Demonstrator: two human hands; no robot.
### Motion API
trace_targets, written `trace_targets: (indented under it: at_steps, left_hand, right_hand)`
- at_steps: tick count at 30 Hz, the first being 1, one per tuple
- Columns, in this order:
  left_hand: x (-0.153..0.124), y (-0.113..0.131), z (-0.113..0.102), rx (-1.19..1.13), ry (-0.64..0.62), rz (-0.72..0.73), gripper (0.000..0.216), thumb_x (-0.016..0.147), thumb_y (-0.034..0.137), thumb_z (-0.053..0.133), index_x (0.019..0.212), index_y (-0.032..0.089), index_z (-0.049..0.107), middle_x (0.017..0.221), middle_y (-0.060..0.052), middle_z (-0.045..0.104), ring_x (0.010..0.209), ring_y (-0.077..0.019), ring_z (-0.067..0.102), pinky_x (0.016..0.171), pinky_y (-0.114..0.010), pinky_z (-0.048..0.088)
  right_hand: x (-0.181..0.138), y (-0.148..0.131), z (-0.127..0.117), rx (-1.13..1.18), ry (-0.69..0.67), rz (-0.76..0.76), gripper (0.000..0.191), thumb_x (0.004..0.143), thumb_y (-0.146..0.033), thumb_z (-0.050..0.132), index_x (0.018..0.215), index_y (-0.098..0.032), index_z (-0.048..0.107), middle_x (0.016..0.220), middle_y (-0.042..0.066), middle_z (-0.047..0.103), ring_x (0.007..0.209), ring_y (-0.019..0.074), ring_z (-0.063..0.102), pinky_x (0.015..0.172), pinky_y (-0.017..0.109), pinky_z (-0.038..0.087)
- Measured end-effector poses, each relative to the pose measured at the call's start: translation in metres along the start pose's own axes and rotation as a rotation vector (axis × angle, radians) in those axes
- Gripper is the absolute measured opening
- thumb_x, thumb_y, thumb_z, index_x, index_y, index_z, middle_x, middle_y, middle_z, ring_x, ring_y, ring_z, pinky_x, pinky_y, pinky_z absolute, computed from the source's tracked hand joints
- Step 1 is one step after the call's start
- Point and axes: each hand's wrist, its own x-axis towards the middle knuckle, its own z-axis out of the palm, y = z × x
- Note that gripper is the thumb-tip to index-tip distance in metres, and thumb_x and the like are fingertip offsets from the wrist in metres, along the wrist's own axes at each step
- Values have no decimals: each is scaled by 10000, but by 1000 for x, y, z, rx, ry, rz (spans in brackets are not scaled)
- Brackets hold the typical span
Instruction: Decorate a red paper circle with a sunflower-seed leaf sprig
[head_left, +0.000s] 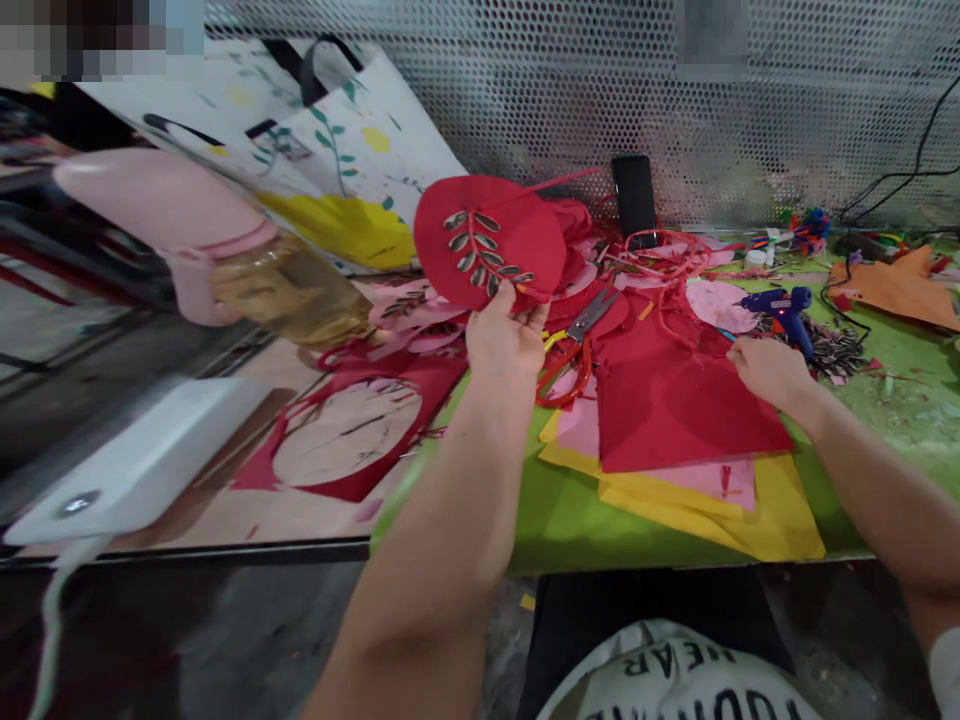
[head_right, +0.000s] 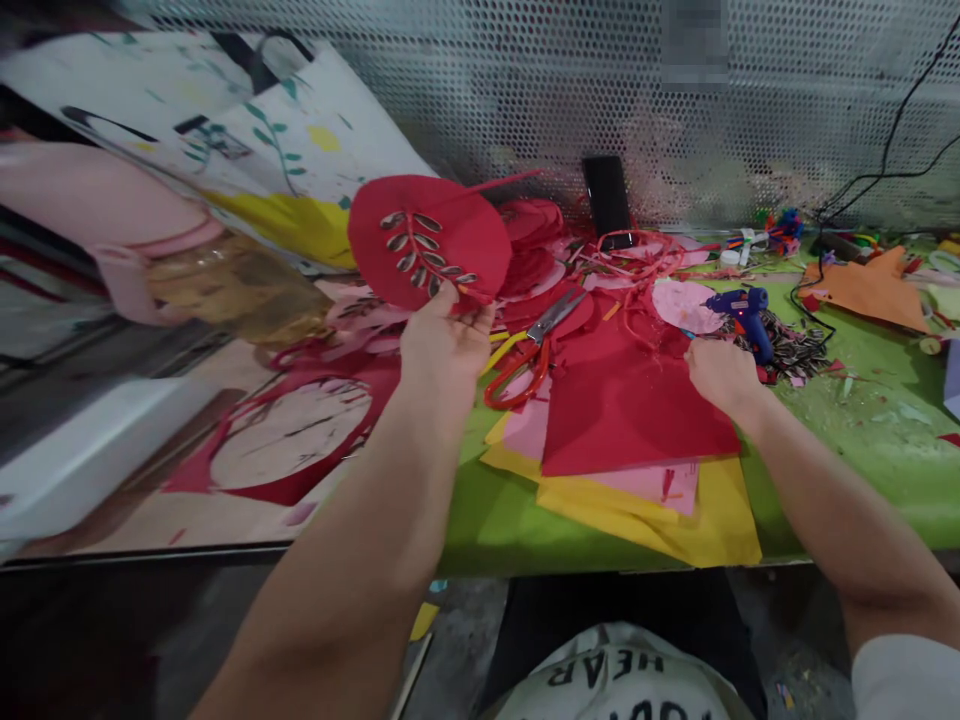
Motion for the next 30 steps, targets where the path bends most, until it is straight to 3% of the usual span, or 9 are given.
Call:
trace_targets:
  at_steps: [5, 10, 12, 14, 17, 20, 24, 27, 30]
  left_hand:
    - [6, 7, -2, -15, 27, -8, 163, 791, 150, 609, 687, 255, 540, 648, 72, 632, 749, -74, 610, 711, -229, 484]
    - [-25, -11, 13, 45, -113, -95, 154, 697, 158, 682, 719, 236, 551, 645, 74, 642, 593, -87, 610, 602, -224, 508]
    - [-43, -20, 19, 81, -201, -155, 176, 649, 168, 715, 717, 214, 560, 651, 58, 652, 568, -99, 613, 552, -219, 507]
    - [-59, -25, 23, 109, -279, -213, 190, 618, 169, 733, 720, 198, 576, 640, 51, 656, 531, -95, 601, 515, -208, 504]
    - [-74, -27, 25, 144, -370, -293, 212, 586, 161, 753, 736, 182, 604, 658, 37, 670, 511, -94, 595, 461, -189, 487]
    - [-80, -26, 25, 186, -445, -358, 214, 590, 162, 752, 760, 185, 624, 703, 29, 683, 547, -101, 614, 468, -192, 501]
    - [-83, -27, 24, 269, -508, -419, 169, 618, 159, 737, 752, 174, 636, 703, 10, 683, 534, -110, 617, 459, -205, 504]
    - [-83, -28, 24, 279, -499, -425, 152, 624, 144, 730, 747, 165, 642, 692, -2, 681, 515, -118, 613, 446, -214, 498]
    - [-78, -28, 24, 252, -446, -381, 130, 650, 140, 707, 755, 178, 640, 691, 14, 678, 518, -105, 609, 453, -198, 488]
  right_hand:
    - [0, 1, -1, 3, 5, -4, 351, 878, -334, 350, 1013, -186, 638, 1017, 157, 666, 938, 291, 632, 746, 395, 460]
    - [-1, -1, 1, 163, 169, -110, 402, 873, -433, 351, 825, -186, 665, 910, 126, 672, 887, 276, 628, 737, 397, 471]
    - [1, 0, 5, 371, 359, -184, 295, 830, -396, 448, 860, -182, 650, 1047, 124, 631, 960, 251, 595, 773, 372, 476]
    - [5, 0, 10, 682, 509, -242, 312, 782, -349, 512, 1031, -181, 595, 1209, 126, 545, 967, 217, 582, 749, 336, 493]
    - [9, -1, 13, 1134, 469, -267, 511, 781, -397, 499, 1256, -227, 417, 1322, 118, 449, 709, 131, 602, 634, 311, 506]
    - [8, -3, 10, 1369, 353, -275, 539, 782, -501, 487, 1267, -295, 370, 1361, 77, 409, 629, 83, 587, 653, 309, 505]
    - [5, -3, 4, 1538, 283, -243, 518, 767, -536, 514, 1219, -301, 417, 1215, 38, 541, 696, 99, 599, 657, 285, 497]
    - [5, -3, 4, 1668, 276, -261, 410, 731, -502, 594, 1036, -230, 560, 858, 3, 635, 555, 75, 530, 550, 237, 453]
    - [6, -2, 5, 1724, 240, -237, 337, 689, -504, 643, 787, -184, 605, 499, -60, 492, 400, 50, 392, 416, 204, 337]
